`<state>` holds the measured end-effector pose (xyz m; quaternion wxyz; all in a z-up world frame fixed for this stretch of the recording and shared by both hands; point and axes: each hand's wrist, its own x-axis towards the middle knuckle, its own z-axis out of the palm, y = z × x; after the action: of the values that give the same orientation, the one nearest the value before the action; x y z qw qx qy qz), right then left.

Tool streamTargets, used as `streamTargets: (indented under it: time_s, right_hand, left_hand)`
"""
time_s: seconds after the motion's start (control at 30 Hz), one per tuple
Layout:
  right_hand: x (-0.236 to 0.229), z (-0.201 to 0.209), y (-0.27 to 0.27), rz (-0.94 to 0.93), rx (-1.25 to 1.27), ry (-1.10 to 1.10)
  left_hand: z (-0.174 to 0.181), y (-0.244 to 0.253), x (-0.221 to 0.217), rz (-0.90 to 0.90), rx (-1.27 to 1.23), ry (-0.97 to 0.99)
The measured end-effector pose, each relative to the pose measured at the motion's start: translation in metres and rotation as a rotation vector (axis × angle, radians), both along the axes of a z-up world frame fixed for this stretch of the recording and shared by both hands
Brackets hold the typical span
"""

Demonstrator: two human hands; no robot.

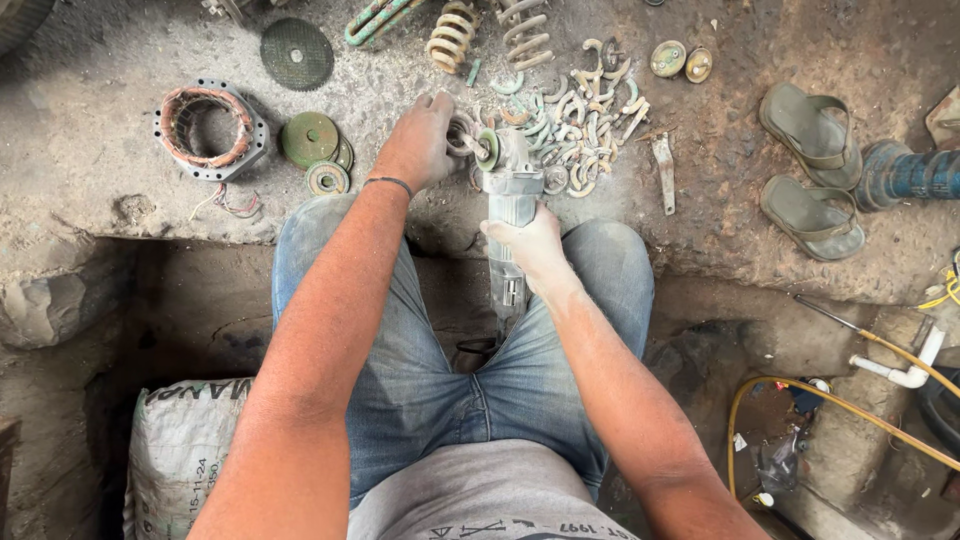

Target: The person uses an angle grinder to smooth and clean small metal parts on a concrete floor. They pick up each part, grind its surface, and place it back among other parts. The person briefly adjusts the grinder's disc during the process.

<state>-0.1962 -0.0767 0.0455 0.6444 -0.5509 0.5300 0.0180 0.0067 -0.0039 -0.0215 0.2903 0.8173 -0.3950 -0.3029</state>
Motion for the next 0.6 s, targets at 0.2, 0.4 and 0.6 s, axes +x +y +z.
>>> streamTargets:
  time_s: [0.2,0.4,0.6]
  right_hand:
    - [-0.0025,-0.0068,-0.0009,0.018,-0.013,0.005]
    - [-0.0037,-0.0064,-0.0012,0.02,0.007,-0.028]
    - [-0.0003,-0.0032,-0.0012,0.039,-0.003,0.03]
  left_hand:
    - [-0.0075,0.0034,-0.0023,-0.012,-0.049,-0.031]
    - [-0.0064,0.0047,-0.0002,-0.027,-0.033,-0.027]
    - [0.0013,0.0045,-0.0001,-0.091,0.105,-0.057]
